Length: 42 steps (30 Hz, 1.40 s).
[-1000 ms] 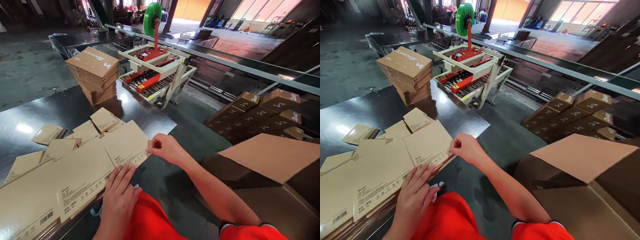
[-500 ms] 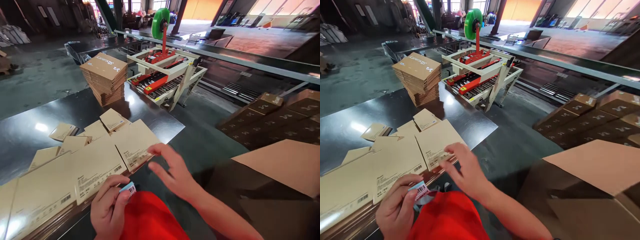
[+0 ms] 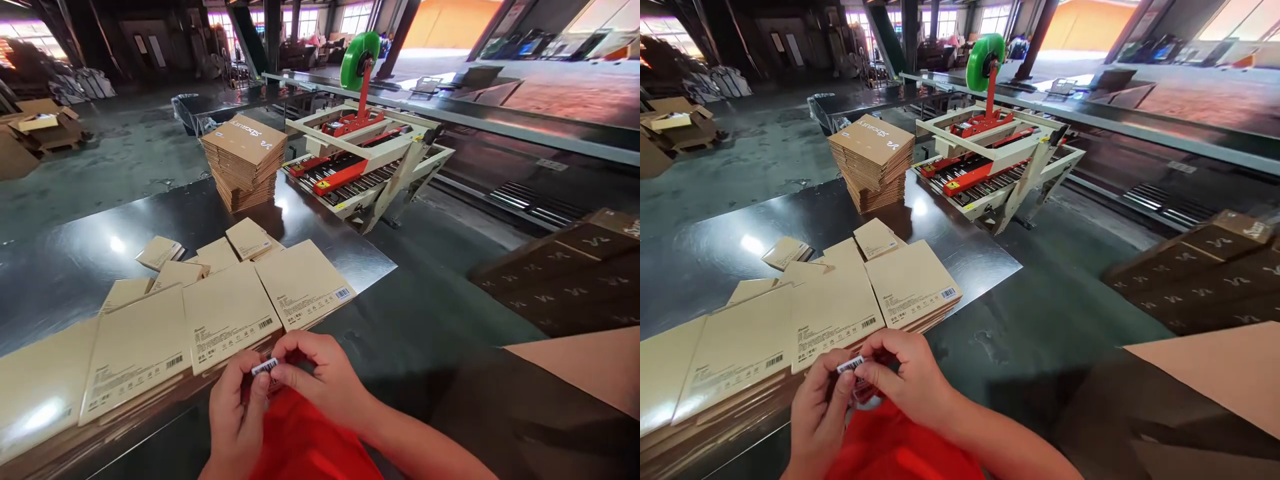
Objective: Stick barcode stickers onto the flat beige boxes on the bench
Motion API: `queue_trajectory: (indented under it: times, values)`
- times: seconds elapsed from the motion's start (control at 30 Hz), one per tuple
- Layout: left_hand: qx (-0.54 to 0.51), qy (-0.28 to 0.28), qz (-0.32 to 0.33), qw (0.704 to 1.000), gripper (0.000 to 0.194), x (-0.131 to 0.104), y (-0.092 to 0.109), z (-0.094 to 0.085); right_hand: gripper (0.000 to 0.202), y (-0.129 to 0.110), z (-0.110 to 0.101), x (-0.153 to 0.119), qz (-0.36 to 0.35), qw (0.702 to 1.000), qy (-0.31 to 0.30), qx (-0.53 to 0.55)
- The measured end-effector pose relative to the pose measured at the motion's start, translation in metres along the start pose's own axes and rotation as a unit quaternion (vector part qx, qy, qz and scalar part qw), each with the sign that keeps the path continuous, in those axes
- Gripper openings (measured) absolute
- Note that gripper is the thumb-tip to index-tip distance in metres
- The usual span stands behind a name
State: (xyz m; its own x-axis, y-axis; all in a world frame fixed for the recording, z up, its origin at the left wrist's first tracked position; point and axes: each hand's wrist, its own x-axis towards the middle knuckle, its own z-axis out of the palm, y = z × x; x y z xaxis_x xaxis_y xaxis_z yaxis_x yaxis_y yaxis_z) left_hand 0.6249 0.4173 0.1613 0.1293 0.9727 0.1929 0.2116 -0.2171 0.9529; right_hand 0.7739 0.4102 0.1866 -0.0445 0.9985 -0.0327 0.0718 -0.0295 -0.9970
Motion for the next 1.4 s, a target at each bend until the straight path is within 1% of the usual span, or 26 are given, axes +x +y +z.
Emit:
queue_trajectory:
  times: [0.03, 0.1, 0.17, 0.23, 0.3, 0.37, 0.4, 0.47, 0.57, 0.63, 0.7, 0.8, 0.97, 1.17, 1.4]
  values:
    - [0.017, 0.007, -0.002, 1.0, 0.022, -0.002, 0.0, 0.0, 0.009, 0.0, 0.002, -0.001, -0.007, 1.0, 0.004, -0.015]
    - [0.053, 0.003, 0.016, 0.998, 0.025, -0.004, -0.001, -0.001, 0.011, 0.001, 0.006, -0.003, -0.039, 0.998, 0.018, -0.054]
    - [0.093, -0.003, 0.043, 0.995, 0.028, -0.005, -0.005, -0.005, 0.01, 0.001, 0.008, -0.003, -0.08, 0.993, 0.032, -0.085]
    - [0.128, -0.002, 0.081, 0.988, 0.027, -0.006, -0.011, -0.01, 0.01, 0.0, 0.005, -0.001, -0.107, 0.988, 0.048, -0.098]
    - [0.152, 0.001, 0.135, 0.979, 0.023, -0.005, -0.016, -0.016, 0.012, -0.001, -0.002, 0.007, -0.103, 0.985, 0.083, -0.111]
    - [0.175, 0.004, 0.179, 0.968, 0.02, -0.003, -0.022, -0.021, 0.015, -0.003, -0.011, 0.018, -0.079, 0.976, 0.126, -0.162]
    - [0.191, 0.001, 0.195, 0.962, 0.02, -0.002, -0.024, -0.022, 0.015, -0.004, -0.014, 0.024, -0.062, 0.969, 0.134, -0.2]
    - [0.222, -0.006, 0.21, 0.952, 0.021, -0.002, -0.028, -0.023, 0.013, -0.003, -0.016, 0.035, -0.022, 0.955, 0.116, -0.272]
    - [0.243, -0.003, 0.213, 0.946, 0.027, -0.002, -0.032, -0.022, 0.014, -0.002, -0.01, 0.045, 0.026, 0.94, 0.08, -0.33]
    - [0.246, 0.003, 0.205, 0.948, 0.031, -0.003, -0.034, -0.023, 0.016, 0.0, -0.005, 0.047, 0.037, 0.933, 0.082, -0.349]
    - [0.248, -0.011, 0.198, 0.948, 0.032, -0.004, -0.037, -0.024, 0.017, 0.001, -0.001, 0.047, 0.036, 0.926, 0.089, -0.365]
    - [0.251, -0.035, 0.192, 0.948, 0.028, -0.005, -0.041, -0.026, 0.016, 0.004, 0.0, 0.048, 0.031, 0.917, 0.094, -0.385]
    - [0.254, -0.028, 0.195, 0.947, 0.03, -0.006, -0.042, -0.028, 0.017, 0.008, 0.001, 0.049, 0.026, 0.915, 0.105, -0.389]
    - [0.256, -0.037, 0.201, 0.945, 0.031, -0.007, -0.043, -0.029, 0.018, 0.009, 0.003, 0.05, 0.035, 0.912, 0.115, -0.392]
    - [0.256, -0.039, 0.204, 0.944, 0.03, -0.005, -0.042, -0.03, 0.019, 0.011, 0.002, 0.051, 0.01, 0.907, 0.123, -0.403]
